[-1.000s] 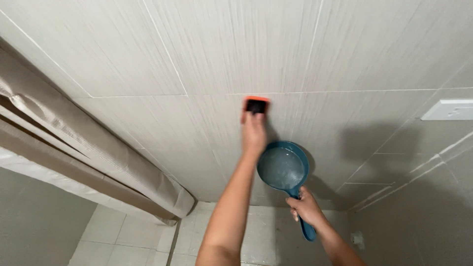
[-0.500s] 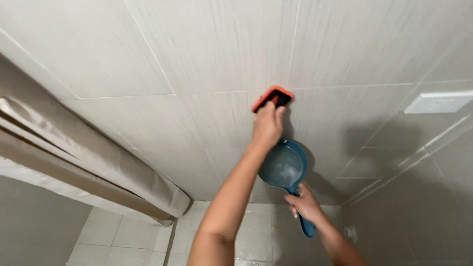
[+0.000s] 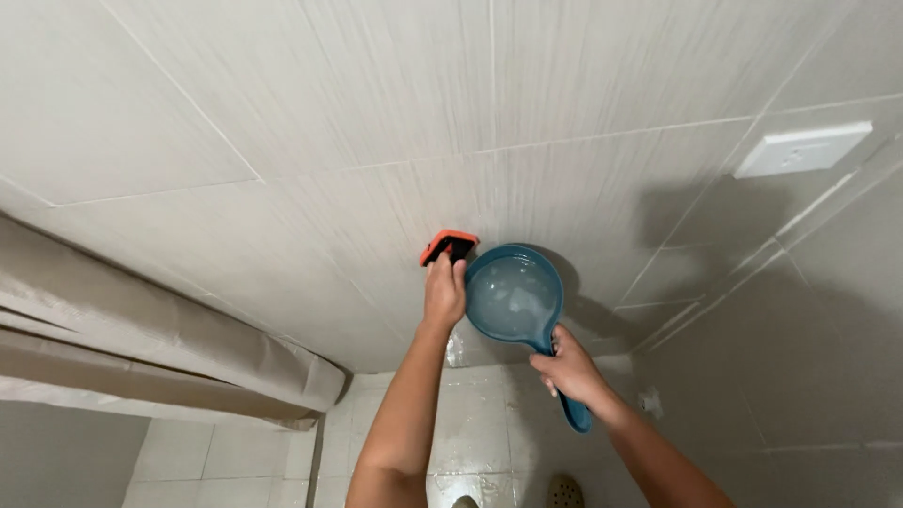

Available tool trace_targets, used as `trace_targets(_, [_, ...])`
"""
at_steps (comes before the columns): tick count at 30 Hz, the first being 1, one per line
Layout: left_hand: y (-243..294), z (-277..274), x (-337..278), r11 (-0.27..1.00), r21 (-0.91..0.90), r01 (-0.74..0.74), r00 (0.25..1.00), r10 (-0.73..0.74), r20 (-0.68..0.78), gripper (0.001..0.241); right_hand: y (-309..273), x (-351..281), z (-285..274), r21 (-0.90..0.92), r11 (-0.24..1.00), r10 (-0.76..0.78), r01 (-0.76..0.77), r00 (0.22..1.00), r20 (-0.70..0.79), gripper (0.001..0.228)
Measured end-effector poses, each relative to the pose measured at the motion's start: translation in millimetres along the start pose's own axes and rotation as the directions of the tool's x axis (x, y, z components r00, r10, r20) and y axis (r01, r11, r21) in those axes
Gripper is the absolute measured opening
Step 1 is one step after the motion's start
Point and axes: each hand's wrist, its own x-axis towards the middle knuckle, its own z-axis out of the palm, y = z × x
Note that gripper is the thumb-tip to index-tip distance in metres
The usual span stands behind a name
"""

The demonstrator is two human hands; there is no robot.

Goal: The person scrubs the tiled walls of a bathroom shower area using a sponge and water from a blue plastic scoop. They repeatedly dip the sponge into the scoop to wet it and scrub different sections of the wall, including the corners and areas around a wall socket.

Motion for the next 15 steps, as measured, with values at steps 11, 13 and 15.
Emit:
trace_targets(11, [114, -64, 57, 0.986, -0.057, -0.158, 0.968, 0.143, -0.205, 0.043, 35, -6, -19, 0.041, 0.997, 0.07, -0.069, 0.997, -0.023, 0.027])
trace_targets(13, [116, -54, 54, 0.986, -0.04, -0.164, 0.961, 0.151, -0.23, 0.044, 35, -8, -22, 0.045, 0.997, 0.068, -0.066, 0.997, -0.028, 0.027])
trace_targets(15, [109, -40, 47, 0.969, 0.04, -0.244, 0.951, 0.247, -0.186, 0.05, 25, -14, -25, -0.104, 0.98, 0.173, -0.172, 0.985, -0.003, 0.025])
